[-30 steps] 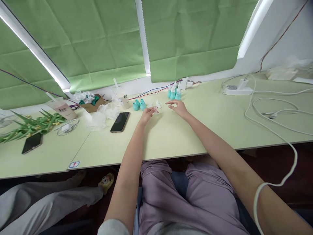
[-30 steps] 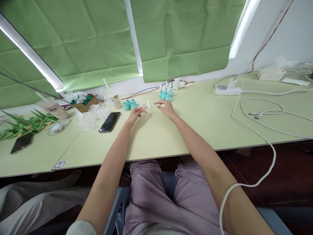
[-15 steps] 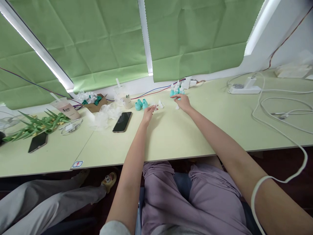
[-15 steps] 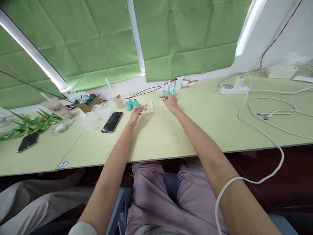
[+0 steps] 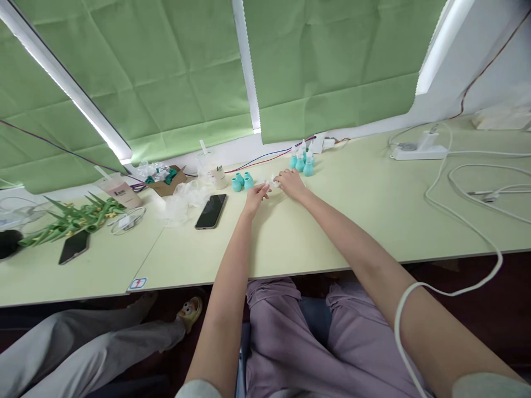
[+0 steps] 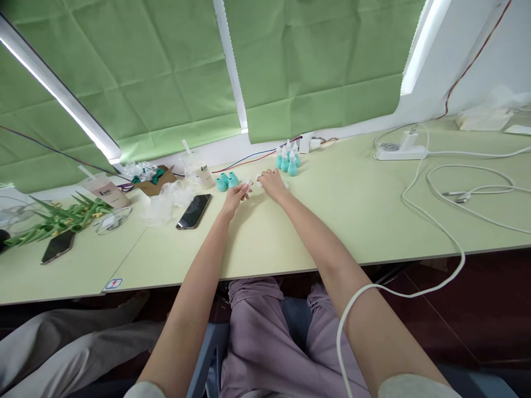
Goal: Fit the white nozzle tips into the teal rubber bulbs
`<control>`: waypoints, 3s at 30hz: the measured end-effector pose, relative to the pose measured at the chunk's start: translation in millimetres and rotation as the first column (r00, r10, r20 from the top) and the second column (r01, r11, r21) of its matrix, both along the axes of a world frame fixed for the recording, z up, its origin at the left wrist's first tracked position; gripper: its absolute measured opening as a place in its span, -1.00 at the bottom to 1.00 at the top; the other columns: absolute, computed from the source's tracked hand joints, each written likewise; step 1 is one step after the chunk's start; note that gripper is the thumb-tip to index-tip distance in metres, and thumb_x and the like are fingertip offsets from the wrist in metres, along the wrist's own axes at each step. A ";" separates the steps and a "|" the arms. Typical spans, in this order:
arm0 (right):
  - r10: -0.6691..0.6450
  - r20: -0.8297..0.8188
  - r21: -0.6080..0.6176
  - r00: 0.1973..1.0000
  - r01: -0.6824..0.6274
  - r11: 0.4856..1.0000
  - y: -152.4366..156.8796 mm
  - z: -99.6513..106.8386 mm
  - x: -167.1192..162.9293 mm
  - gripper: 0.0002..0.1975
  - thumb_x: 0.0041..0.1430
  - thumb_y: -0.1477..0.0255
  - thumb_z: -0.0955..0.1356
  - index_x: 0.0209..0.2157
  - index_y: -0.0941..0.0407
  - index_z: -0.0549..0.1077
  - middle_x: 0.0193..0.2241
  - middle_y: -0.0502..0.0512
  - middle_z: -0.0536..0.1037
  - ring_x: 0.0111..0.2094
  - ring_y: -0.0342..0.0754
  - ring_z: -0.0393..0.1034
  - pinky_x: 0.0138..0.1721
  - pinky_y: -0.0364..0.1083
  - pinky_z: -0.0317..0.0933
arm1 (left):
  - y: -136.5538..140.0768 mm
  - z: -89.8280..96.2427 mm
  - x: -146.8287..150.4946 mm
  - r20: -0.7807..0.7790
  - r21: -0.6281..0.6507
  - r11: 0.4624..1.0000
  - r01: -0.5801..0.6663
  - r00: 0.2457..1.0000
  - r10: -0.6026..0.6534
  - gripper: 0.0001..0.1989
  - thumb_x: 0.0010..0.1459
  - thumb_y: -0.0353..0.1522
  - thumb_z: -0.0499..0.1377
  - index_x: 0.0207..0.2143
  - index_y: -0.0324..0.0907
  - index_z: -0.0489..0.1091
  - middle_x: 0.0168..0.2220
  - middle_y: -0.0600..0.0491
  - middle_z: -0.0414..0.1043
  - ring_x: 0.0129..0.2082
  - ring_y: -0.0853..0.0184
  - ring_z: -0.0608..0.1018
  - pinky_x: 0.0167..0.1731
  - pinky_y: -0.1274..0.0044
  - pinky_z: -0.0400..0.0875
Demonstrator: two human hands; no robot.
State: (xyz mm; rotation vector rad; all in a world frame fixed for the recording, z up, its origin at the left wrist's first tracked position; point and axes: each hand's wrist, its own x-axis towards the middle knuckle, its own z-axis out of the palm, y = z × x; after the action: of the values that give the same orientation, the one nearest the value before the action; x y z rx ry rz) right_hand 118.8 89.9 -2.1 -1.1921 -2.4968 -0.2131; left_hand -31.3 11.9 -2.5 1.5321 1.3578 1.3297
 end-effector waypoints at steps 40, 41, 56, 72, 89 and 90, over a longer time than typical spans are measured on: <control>-0.155 -0.149 -0.086 0.976 0.144 0.986 1.6 2.5 -6.3 -0.76 0.19 0.43 0.21 -0.23 0.11 0.49 -0.27 0.14 0.54 -0.17 0.01 0.35 -0.03 0.01 -0.13 | -1.6 3.1 -1.0 0.088 -0.018 0.993 -0.116 0.989 0.117 -0.79 0.10 -0.38 0.18 -0.22 -0.25 0.27 -0.19 -0.10 0.51 -0.36 0.40 0.51 -0.28 0.53 0.32; -0.148 -0.144 -0.088 0.978 0.137 0.987 1.5 0.8 -8.0 -0.76 0.20 0.43 0.21 -0.23 0.11 0.49 -0.27 0.14 0.54 -0.17 0.01 0.35 -0.03 0.01 -0.12 | -2.0 3.6 -1.1 0.090 -0.015 0.993 -0.118 0.989 0.119 -0.79 0.10 -0.38 0.18 -0.22 -0.25 0.27 -0.19 -0.10 0.51 -0.35 0.40 0.52 -0.27 0.52 0.33; -0.144 -0.103 -0.332 0.984 0.103 0.938 18.7 10.3 87.5 -0.69 -0.04 0.33 0.44 -0.18 0.02 0.53 -0.18 0.05 0.50 -0.20 -0.06 0.34 -0.16 -0.12 0.12 | 4.6 -3.8 1.4 0.032 -0.028 0.999 -0.033 0.999 0.034 -0.70 0.13 -0.22 0.16 -0.20 -0.28 0.40 -0.30 -0.05 0.50 -0.43 0.44 0.45 -0.35 0.56 0.31; -0.172 -0.884 -0.388 0.434 -0.478 0.788 -38.3 -0.1 43.4 -0.63 -0.31 0.24 0.52 -0.44 0.19 0.51 -0.42 0.10 0.57 -0.37 -0.09 0.48 -0.15 -0.08 0.37 | 6.2 -13.4 15.9 -0.037 0.003 0.990 0.144 0.989 -0.144 -0.66 -0.08 -0.16 0.29 -0.37 -0.27 0.46 -0.51 0.08 0.35 -0.48 0.44 0.33 -0.36 0.54 0.25; -0.107 -0.776 -0.380 0.622 -0.324 0.866 -45.6 7.9 56.7 -0.86 -0.15 0.37 0.46 -0.51 0.16 0.55 -0.57 0.03 0.52 -0.46 -0.14 0.44 -0.25 -0.14 0.34 | -1.8 -4.3 34.8 -0.180 0.060 0.990 0.128 0.977 -0.116 -0.72 -0.04 -0.19 0.22 -0.49 -0.27 0.46 -0.57 0.08 0.35 -0.55 0.45 0.34 -0.45 0.57 0.24; -0.096 -0.765 -0.386 0.637 -0.334 0.860 -44.5 8.9 59.8 -0.85 -0.17 0.37 0.47 -0.53 0.17 0.55 -0.57 0.03 0.52 -0.47 -0.14 0.43 -0.27 -0.15 0.34 | -2.8 -3.8 37.4 -0.195 0.057 0.990 0.127 0.974 -0.113 -0.73 -0.04 -0.20 0.22 -0.48 -0.27 0.46 -0.57 0.08 0.34 -0.55 0.45 0.33 -0.46 0.57 0.23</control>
State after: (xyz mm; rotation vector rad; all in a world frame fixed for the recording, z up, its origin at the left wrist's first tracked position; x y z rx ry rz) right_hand 178.6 45.4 6.8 -0.9597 -1.8466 0.8761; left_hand 6.1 9.1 -6.3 1.7986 1.3219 1.1909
